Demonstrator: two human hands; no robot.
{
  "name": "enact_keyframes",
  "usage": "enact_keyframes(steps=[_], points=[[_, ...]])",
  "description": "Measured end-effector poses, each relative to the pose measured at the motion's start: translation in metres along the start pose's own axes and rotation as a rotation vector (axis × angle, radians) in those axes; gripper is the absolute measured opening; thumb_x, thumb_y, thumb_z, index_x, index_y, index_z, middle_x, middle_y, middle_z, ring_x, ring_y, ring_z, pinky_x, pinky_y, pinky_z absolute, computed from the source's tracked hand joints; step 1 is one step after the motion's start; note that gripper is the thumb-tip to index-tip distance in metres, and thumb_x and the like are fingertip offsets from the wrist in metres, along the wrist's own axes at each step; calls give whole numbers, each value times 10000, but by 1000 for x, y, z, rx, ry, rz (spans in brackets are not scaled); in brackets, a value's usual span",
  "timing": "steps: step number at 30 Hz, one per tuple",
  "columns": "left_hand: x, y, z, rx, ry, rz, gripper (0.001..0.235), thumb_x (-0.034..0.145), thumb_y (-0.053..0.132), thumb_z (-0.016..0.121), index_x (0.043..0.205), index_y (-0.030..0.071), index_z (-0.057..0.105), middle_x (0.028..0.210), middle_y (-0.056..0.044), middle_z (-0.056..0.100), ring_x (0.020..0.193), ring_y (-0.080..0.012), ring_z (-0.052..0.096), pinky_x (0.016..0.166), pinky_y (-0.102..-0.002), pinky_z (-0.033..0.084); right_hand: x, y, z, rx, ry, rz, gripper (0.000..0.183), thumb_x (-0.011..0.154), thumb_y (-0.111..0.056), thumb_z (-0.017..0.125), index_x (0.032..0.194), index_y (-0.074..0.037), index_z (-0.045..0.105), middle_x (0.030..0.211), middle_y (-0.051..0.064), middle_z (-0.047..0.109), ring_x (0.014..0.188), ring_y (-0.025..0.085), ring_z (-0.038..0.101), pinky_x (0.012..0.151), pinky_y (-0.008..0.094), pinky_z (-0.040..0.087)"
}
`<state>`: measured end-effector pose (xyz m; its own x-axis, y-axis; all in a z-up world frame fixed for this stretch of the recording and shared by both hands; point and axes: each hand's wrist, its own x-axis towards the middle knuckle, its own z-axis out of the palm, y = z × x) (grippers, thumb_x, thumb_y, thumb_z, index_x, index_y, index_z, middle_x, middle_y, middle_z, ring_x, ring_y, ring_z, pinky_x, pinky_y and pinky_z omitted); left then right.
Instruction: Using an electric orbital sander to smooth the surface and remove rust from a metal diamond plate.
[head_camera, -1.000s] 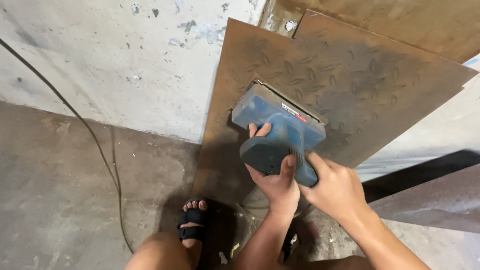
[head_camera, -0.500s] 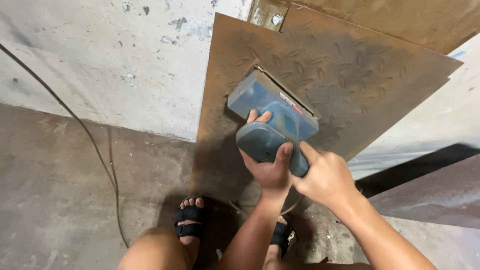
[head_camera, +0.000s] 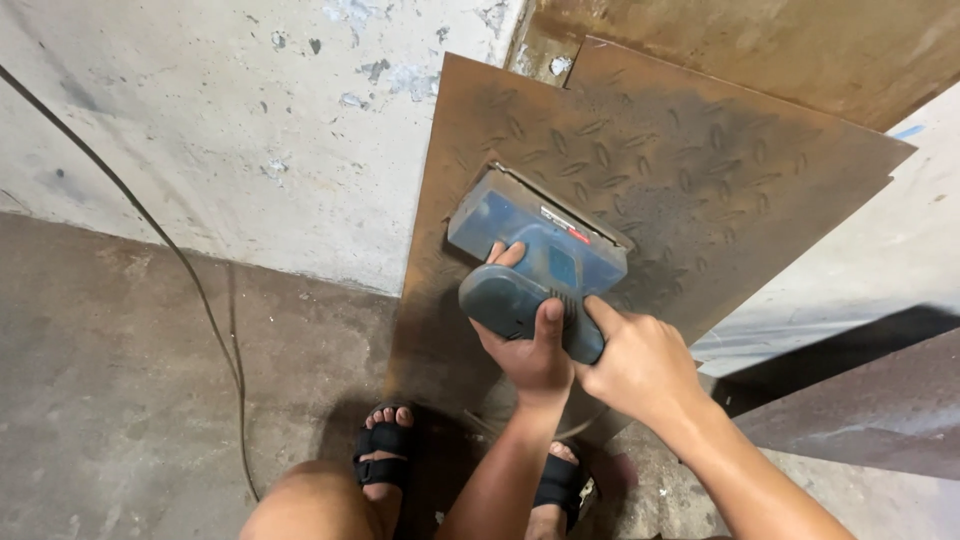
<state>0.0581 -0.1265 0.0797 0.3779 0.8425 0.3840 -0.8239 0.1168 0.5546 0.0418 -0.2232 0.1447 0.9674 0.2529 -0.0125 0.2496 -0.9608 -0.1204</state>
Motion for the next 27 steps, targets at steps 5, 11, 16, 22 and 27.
enact_keyframes(steps=[5, 11, 16, 22, 27], points=[[3, -5, -5, -12, 35, 9, 665, 893, 474, 800, 1306, 45, 507, 1276, -150, 661, 1409, -380, 473, 1201, -563, 265, -1, -14, -8, -24, -19, -13, 678, 656, -436, 777, 1265, -160, 670, 892, 181, 790, 901, 416, 768, 823, 541, 603], [5, -5, -9, -2, 55, 10, 670, 904, 462, 796, 1332, 45, 493, 1288, -153, 656, 1422, -371, 459, 1208, -557, 251, 1, -21, -8, 0, -76, -16, 696, 684, -411, 757, 1311, -125, 656, 939, 188, 795, 938, 423, 766, 849, 532, 602], [7, -5, -8, -11, 57, 3, 662, 896, 458, 801, 1312, 42, 499, 1265, -156, 666, 1400, -367, 479, 1200, -561, 263, 4, -21, -10, -10, -81, 10, 731, 670, -471, 767, 1318, -153, 648, 957, 177, 793, 965, 417, 755, 854, 562, 587], [10, -5, -11, -10, 57, 2, 674, 884, 459, 809, 1313, 40, 503, 1256, -160, 668, 1391, -372, 488, 1199, -569, 268, 1, -33, -16, -50, -102, 12, 754, 685, -460, 767, 1352, -136, 632, 950, 209, 789, 980, 433, 753, 882, 558, 588], [13, -4, -13, 9, 46, 1, 660, 879, 447, 811, 1302, 39, 509, 1241, -154, 676, 1383, -378, 502, 1195, -569, 281, 2, -34, -11, -5, -93, 13, 742, 688, -427, 761, 1355, -131, 628, 939, 222, 785, 966, 443, 751, 868, 562, 586]])
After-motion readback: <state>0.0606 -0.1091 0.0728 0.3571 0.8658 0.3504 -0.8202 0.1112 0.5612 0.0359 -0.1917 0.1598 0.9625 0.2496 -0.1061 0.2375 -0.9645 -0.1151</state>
